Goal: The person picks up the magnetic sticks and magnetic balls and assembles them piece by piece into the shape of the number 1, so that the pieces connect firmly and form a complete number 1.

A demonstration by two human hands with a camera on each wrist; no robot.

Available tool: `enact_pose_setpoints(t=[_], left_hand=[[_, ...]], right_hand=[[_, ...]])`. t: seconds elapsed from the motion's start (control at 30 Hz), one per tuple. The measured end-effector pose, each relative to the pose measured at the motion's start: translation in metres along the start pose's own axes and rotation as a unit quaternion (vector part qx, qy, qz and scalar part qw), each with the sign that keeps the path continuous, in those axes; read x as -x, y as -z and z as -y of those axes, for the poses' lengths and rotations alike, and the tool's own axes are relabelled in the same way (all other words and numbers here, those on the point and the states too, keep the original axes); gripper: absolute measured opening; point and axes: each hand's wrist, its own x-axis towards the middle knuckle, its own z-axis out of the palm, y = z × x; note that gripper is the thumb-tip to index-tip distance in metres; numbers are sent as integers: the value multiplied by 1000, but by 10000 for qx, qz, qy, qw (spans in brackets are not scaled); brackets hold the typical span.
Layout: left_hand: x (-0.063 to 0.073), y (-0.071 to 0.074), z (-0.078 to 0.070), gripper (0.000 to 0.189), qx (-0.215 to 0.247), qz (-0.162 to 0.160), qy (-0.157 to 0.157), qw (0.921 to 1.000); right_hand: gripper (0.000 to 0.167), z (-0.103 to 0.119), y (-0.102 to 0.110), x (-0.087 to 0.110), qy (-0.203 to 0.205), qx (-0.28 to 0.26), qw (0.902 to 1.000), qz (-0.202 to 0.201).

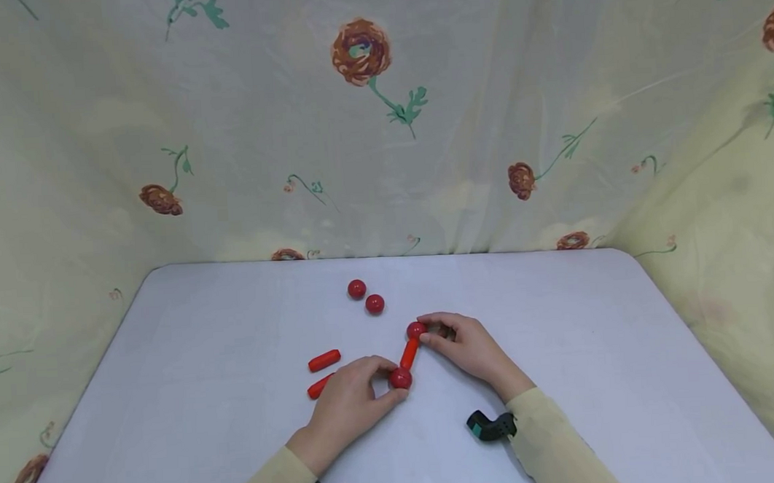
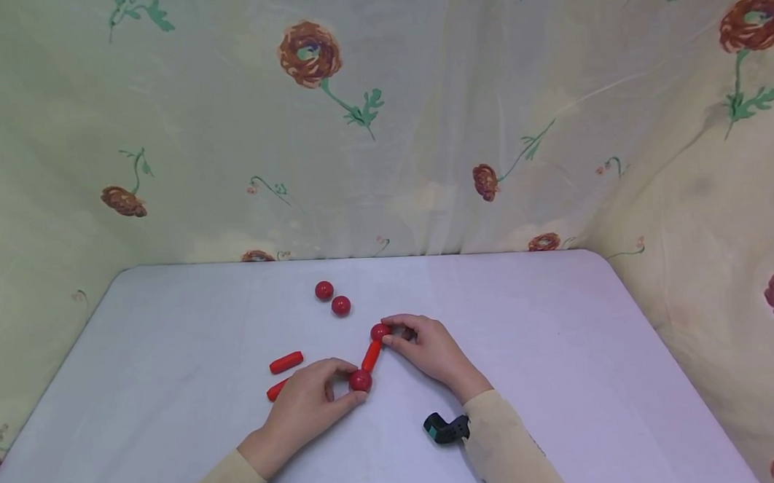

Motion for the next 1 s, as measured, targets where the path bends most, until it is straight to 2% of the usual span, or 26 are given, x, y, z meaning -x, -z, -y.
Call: enact_pose_setpoints(t=[0.5, 0.77, 1.0], left_hand=[[0, 0, 1, 39, 67, -40, -40, 10000], [0, 2, -1, 43, -7, 65, 54, 10000], [3, 14, -7, 47, 23, 137, 202, 9997]], right_hand=[[38, 1, 0, 0, 111, 13, 9999, -26], [38, 1, -1, 1, 34, 26, 10000, -84], [37, 2, -1, 1, -76, 55, 9999, -38]])
